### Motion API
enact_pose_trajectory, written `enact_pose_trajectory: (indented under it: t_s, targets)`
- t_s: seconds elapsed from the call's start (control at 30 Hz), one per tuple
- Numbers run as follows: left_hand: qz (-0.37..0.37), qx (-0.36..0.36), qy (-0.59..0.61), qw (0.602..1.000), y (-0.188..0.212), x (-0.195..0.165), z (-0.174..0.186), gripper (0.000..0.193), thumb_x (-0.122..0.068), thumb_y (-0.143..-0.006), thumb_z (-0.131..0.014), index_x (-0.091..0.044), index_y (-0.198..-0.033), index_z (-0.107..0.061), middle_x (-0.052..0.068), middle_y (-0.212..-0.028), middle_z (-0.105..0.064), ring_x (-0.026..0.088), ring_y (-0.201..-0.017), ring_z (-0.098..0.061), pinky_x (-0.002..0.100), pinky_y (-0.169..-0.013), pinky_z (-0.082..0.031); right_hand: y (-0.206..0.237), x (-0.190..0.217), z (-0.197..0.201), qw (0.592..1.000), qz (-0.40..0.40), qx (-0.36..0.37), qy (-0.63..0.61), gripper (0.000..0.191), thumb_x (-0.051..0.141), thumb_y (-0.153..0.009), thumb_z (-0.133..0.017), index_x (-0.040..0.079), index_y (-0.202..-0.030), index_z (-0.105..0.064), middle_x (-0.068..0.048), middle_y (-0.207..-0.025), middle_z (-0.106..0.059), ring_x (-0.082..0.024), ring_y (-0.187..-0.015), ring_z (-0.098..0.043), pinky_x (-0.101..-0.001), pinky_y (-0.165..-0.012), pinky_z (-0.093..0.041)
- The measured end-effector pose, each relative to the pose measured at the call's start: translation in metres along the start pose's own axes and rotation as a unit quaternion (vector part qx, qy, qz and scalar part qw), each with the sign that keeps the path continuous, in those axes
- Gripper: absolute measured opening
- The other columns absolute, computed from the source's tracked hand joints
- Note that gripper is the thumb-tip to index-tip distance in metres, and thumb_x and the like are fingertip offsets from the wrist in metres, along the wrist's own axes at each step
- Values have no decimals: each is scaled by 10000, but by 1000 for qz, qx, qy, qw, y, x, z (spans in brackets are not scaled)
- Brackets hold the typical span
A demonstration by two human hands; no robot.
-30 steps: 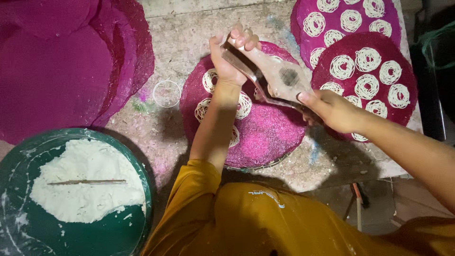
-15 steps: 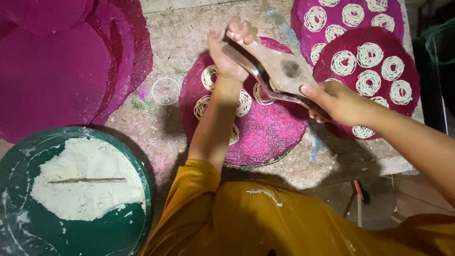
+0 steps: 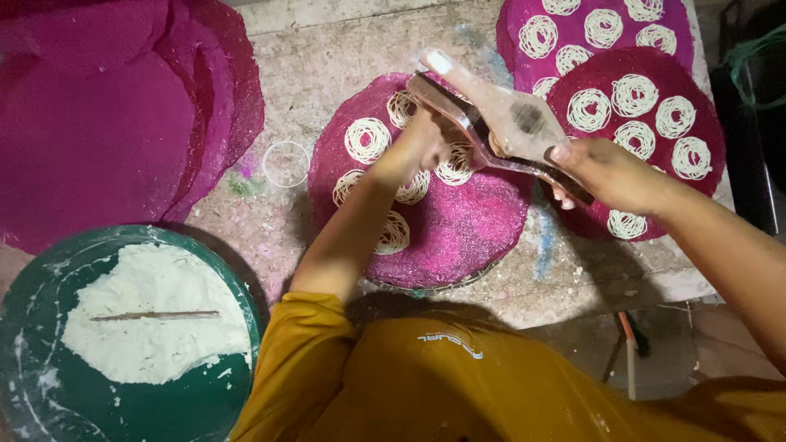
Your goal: The person scoops white dough from a green basin into a handheld extruder press, then squeezes the tool over round pink trays to deposit swirled nests of dough strands, working one tray spot at a time. At the end they set the tool down and reposition a pink tray on the table.
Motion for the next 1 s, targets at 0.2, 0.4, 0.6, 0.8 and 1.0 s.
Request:
enact_pose_trajectory:
  t_s: [0.2,0.4,0.6,0.8,1.0]
  targets:
    - [38,14,5,999,-1,37,-7,748,-595,-1061,-129,-87,-1576,-320,176,-1112,-715,42,-495,-331,183,-407,-274,-3,-12,3,993,3,-71,-89,682,624,-1015,-364,34,-887,-681,-88,-719,-699,-194,-641,-674,-361,-648,-536]
    - [-80,-74,-245,963,13,20,14,645,-391,-1020,-276,-123,-1603,-206,13,-1184,-731,84,-410,-377,247,-402,-398,9,-9,14,983,39,-127,-124,694,636,-1033,-345,32,-925,-668,-63,-740,-678,-181,-672,-651,-349,-636,-510]
    - [-67,-128,-154,977,13,-17,21,571,-288,-1004,-505,6,-1487,-428,155,-1186,-756,169,-816,-703,343,-723,-570,40,16,1,979,117,-82,-143,714,627,-1020,-270,36,-985,-670,-77,-796,-699,-175,-720,-683,-337,-664,-555]
    - [-197,43,466,861,97,-34,-27,768,-725,-848,-473,-86,-1259,-586,63,-1170,-715,238,-1167,-629,486,-1060,-473,71,14,-87,970,-54,151,-185,668,584,-953,-216,116,-1040,-686,-60,-730,-704,-198,-660,-672,-390,-595,-597]
    - [-357,164,507,767,121,-51,-18,558,-662,-1086,-398,-153,-918,-552,-12,-833,-548,164,-857,-598,396,-1000,-512,68,41,-97,995,-67,67,18,784,618,-1030,-240,-10,-867,-679,-65,-640,-643,-212,-588,-655,-395,-581,-584]
Point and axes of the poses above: each hand's wrist, its own y-axis away from the middle knuckle, its own z-axis out of the back of the hand, x = y × z, the point moved 10 cm from there along -y, towards the middle knuckle
